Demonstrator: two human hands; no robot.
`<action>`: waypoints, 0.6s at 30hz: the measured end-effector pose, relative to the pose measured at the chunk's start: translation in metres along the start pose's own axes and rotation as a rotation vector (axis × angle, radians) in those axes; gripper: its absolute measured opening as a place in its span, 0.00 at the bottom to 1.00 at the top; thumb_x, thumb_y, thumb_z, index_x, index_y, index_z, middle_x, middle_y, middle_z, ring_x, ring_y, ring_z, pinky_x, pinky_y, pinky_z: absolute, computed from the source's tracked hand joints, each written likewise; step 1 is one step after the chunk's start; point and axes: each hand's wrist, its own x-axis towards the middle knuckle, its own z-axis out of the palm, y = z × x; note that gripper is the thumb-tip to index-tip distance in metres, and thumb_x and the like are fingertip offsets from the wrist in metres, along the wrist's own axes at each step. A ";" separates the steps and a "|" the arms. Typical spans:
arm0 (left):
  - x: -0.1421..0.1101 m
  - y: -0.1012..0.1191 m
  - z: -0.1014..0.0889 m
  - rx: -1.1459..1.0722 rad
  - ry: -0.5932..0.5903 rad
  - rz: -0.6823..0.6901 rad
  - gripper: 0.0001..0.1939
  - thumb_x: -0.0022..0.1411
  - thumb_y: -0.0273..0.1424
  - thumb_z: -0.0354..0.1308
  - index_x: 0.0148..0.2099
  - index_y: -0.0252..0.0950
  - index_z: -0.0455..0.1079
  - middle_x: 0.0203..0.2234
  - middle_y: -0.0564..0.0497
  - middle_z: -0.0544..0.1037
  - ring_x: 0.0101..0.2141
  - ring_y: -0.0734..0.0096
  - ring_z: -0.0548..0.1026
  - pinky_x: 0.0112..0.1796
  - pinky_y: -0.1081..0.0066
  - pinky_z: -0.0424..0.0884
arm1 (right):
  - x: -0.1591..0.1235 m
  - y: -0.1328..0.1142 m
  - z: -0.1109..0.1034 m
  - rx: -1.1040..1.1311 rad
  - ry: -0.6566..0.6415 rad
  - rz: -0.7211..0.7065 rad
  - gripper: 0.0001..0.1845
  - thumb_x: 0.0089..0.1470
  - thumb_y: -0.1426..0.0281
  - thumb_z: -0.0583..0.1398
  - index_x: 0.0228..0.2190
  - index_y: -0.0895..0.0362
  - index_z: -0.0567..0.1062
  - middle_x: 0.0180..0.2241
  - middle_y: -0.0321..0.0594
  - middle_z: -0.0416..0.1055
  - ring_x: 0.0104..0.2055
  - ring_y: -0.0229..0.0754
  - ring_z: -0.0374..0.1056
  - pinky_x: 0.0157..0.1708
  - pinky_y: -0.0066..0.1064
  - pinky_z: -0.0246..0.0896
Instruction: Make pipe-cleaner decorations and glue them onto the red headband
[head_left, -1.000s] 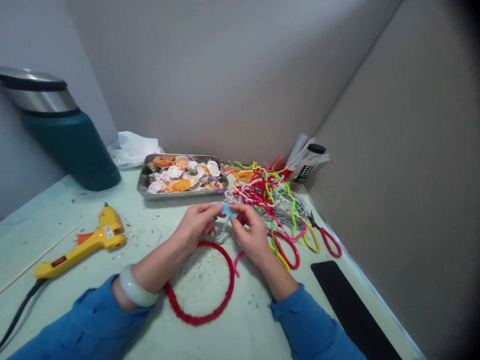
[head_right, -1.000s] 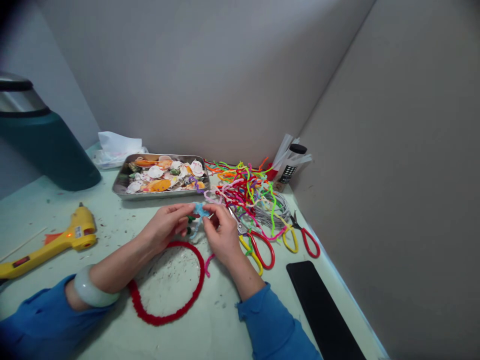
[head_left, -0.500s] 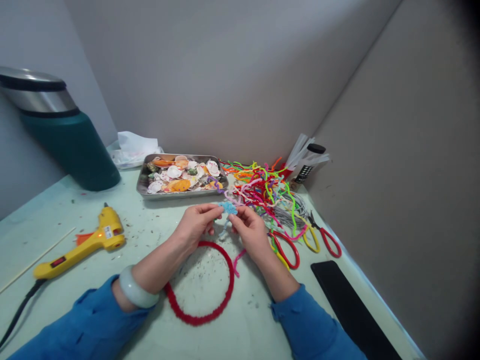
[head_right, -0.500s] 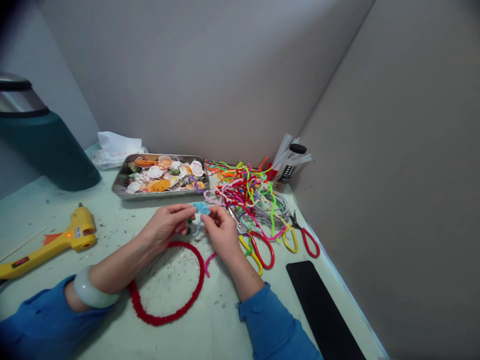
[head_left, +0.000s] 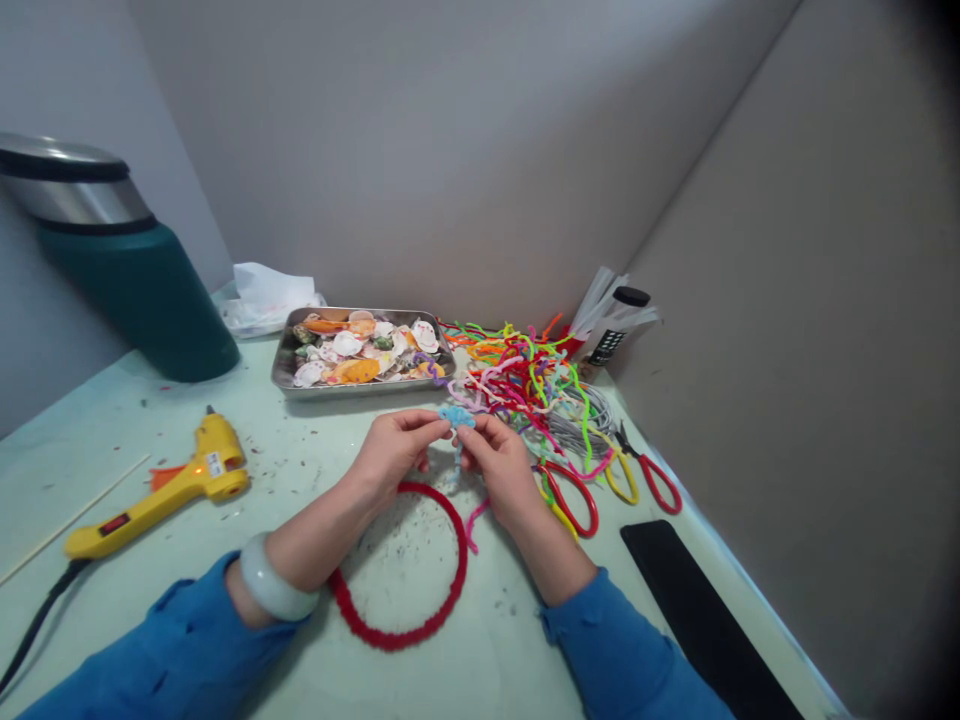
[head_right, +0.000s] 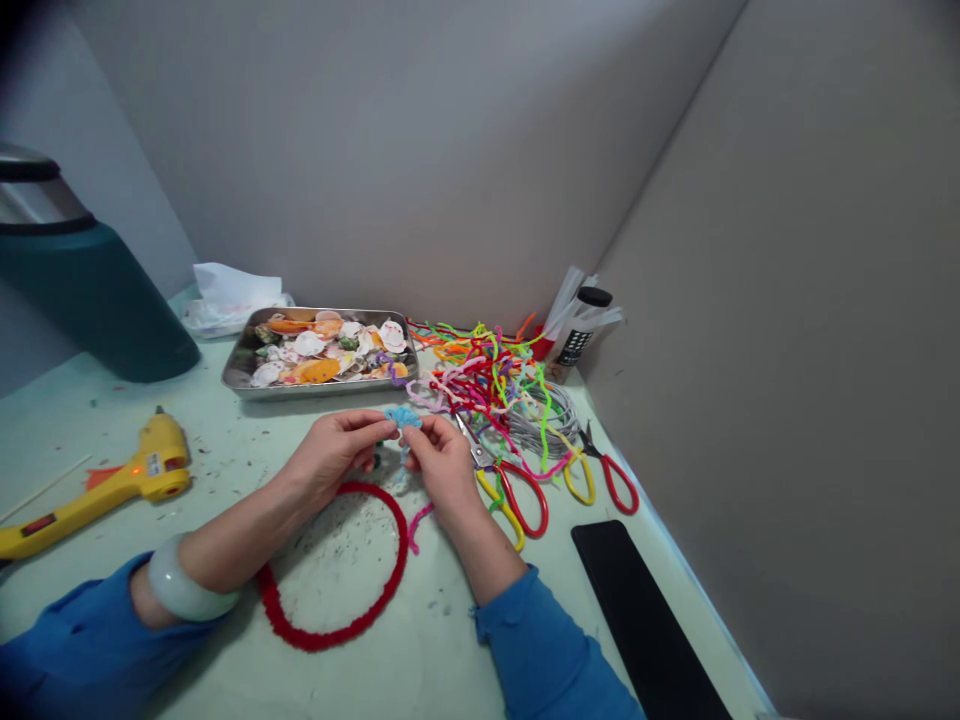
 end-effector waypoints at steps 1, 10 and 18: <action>0.000 0.000 0.000 0.004 0.002 -0.001 0.12 0.46 0.35 0.66 0.30 0.31 0.75 0.24 0.51 0.74 0.14 0.86 0.57 0.16 0.78 0.60 | 0.000 0.001 0.001 0.012 0.006 -0.001 0.09 0.45 0.65 0.62 0.27 0.58 0.71 0.23 0.31 0.68 0.19 0.29 0.58 0.19 0.22 0.52; -0.001 0.000 0.002 0.056 0.093 -0.042 0.15 0.42 0.38 0.67 0.30 0.31 0.75 0.23 0.50 0.75 0.12 0.85 0.57 0.15 0.76 0.58 | -0.001 0.001 0.001 0.000 -0.003 0.029 0.10 0.44 0.64 0.63 0.26 0.58 0.71 0.22 0.32 0.67 0.19 0.30 0.57 0.19 0.23 0.52; -0.003 -0.003 0.006 0.090 0.125 -0.007 0.14 0.43 0.37 0.67 0.29 0.31 0.74 0.19 0.53 0.73 0.13 0.84 0.58 0.15 0.77 0.56 | -0.002 0.001 0.004 0.005 0.031 0.050 0.09 0.43 0.65 0.62 0.24 0.58 0.70 0.19 0.31 0.66 0.18 0.30 0.56 0.19 0.23 0.51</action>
